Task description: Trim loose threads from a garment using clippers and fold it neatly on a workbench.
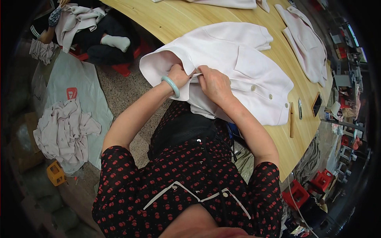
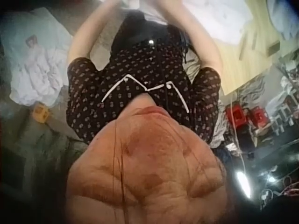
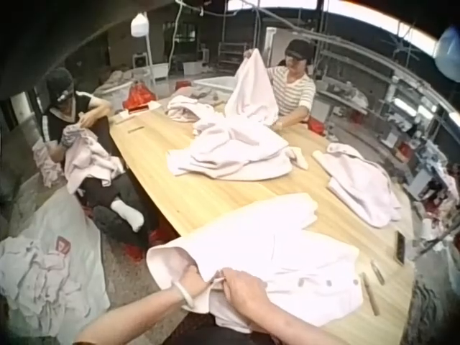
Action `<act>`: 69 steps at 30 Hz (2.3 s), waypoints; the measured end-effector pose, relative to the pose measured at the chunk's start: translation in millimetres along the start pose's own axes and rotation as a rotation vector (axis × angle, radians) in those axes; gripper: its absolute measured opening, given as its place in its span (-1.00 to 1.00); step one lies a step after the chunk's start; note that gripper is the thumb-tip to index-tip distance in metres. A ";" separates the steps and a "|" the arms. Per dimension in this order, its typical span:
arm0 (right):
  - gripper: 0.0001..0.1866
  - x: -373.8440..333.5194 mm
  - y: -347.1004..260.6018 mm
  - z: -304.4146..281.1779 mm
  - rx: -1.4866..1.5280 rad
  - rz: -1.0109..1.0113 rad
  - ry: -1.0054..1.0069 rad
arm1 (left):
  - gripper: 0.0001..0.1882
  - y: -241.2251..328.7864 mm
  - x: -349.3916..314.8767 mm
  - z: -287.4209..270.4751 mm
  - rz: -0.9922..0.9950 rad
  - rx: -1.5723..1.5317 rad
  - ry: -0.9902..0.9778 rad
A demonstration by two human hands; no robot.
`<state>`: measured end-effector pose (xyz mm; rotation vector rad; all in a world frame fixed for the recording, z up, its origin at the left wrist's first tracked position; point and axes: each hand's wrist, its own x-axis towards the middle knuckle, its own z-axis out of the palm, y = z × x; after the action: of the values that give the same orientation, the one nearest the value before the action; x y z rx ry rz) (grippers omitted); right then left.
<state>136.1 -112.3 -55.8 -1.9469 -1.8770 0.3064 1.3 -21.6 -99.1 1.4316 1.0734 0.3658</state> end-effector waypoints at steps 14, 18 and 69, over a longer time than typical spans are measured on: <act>-0.80 2.9 8.4 4.2 -0.067 -0.154 0.041 | -0.74 19.1 -19.8 -3.7 0.486 0.656 -0.095; -0.83 4.1 8.1 2.0 -0.051 -0.154 -0.019 | -0.76 4.2 -15.9 0.0 0.509 0.623 -0.122; -0.83 18.9 32.3 4.7 0.178 -0.113 -0.311 | -0.80 -26.8 -4.7 17.3 0.649 0.553 0.064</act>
<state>164.3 -93.0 -71.7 -1.7451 -2.0598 0.7512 1.8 -40.6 -125.1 2.2801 0.7585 0.6059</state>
